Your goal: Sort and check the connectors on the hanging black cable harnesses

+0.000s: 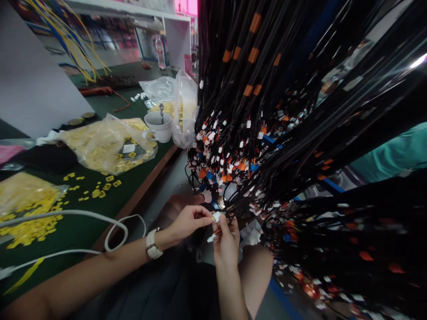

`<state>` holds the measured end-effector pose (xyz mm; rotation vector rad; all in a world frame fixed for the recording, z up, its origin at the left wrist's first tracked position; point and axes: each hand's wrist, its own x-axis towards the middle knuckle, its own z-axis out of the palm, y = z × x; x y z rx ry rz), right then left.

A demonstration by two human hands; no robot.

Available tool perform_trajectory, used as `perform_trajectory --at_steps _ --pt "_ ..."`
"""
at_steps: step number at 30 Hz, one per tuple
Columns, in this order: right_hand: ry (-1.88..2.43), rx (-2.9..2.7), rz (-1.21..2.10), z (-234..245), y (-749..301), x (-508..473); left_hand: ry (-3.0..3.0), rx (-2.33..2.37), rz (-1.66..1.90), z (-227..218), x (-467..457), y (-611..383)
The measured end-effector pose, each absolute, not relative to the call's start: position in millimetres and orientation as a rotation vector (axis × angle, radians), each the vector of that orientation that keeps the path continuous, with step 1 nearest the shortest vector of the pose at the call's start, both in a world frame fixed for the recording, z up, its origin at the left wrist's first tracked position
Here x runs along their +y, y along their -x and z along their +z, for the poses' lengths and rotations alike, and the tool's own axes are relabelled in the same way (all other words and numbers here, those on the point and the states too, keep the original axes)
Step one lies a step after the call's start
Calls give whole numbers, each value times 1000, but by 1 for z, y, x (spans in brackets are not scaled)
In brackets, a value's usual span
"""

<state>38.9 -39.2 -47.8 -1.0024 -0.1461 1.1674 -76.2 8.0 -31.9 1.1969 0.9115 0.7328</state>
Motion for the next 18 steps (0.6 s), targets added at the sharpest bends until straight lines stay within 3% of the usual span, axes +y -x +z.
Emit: perform_trajectory --at_steps 18 --pt "1083 -194 997 -41 -21 -41 -1153 955 717 -32 7 76"
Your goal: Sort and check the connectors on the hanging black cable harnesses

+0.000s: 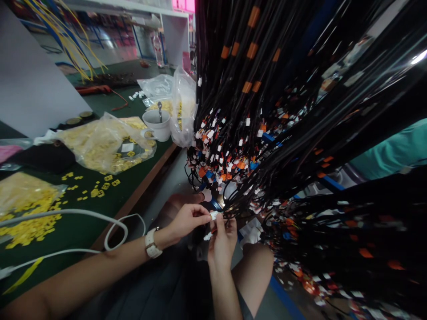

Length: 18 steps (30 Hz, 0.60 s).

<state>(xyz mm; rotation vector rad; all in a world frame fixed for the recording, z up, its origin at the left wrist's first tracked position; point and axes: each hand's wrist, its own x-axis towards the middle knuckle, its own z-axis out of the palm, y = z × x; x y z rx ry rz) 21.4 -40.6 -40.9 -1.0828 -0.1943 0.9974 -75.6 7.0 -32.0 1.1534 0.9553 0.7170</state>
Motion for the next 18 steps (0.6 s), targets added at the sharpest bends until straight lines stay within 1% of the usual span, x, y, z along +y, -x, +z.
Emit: perform_trajectory --at_steps 9,18 --pt "1020 -168 1063 -42 -24 -39 -1117 933 702 -30 9 77" --pt "1074 -214 1041 -43 -25 -40 -1120 926 695 -35 9 78"
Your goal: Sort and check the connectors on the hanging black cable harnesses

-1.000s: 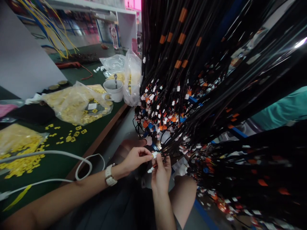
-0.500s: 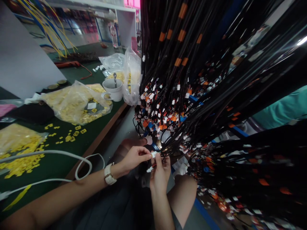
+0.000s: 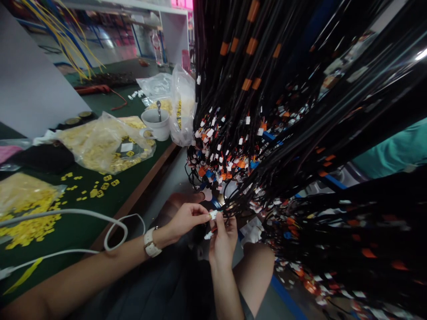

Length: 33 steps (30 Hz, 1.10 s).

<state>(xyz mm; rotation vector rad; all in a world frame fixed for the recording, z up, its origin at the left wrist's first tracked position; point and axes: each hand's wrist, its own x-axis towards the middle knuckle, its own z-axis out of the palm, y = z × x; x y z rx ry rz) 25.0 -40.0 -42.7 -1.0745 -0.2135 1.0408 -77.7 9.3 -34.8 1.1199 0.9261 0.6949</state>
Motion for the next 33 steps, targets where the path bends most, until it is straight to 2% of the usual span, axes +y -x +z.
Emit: perform_trajectory --at_steps 33 --pt "1069 -220 997 -45 -20 -40 -1043 961 701 -30 7 76"
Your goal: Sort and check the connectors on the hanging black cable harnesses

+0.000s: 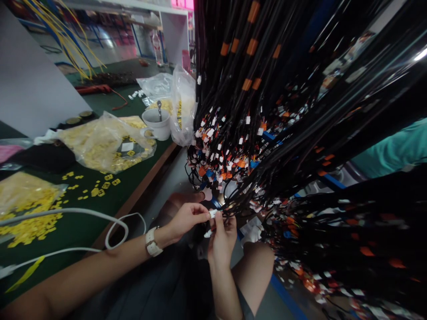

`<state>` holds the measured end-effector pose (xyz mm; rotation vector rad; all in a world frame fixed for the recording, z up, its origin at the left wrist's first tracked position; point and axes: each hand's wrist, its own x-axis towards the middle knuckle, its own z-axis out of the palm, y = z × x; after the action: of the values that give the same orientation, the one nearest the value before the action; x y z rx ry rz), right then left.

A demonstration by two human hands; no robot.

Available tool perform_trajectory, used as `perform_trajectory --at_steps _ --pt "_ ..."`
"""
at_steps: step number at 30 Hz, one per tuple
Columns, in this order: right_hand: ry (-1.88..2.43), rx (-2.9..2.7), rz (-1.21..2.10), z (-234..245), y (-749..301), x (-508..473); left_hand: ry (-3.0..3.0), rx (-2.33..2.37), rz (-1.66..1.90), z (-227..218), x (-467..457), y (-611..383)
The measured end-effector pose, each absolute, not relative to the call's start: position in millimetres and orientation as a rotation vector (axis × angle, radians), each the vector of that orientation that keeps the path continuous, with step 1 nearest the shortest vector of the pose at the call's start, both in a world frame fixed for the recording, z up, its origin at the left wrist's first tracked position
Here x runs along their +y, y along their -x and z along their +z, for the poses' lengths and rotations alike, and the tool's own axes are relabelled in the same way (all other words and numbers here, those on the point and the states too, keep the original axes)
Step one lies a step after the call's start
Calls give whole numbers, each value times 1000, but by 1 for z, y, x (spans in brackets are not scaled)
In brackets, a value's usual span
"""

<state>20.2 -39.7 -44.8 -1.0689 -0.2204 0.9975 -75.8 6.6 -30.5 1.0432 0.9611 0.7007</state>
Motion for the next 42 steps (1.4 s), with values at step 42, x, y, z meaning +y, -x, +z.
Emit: perform_trajectory --at_steps 42 --pt "1039 -226 1015 -49 -22 -42 -950 925 709 -29 4 75"
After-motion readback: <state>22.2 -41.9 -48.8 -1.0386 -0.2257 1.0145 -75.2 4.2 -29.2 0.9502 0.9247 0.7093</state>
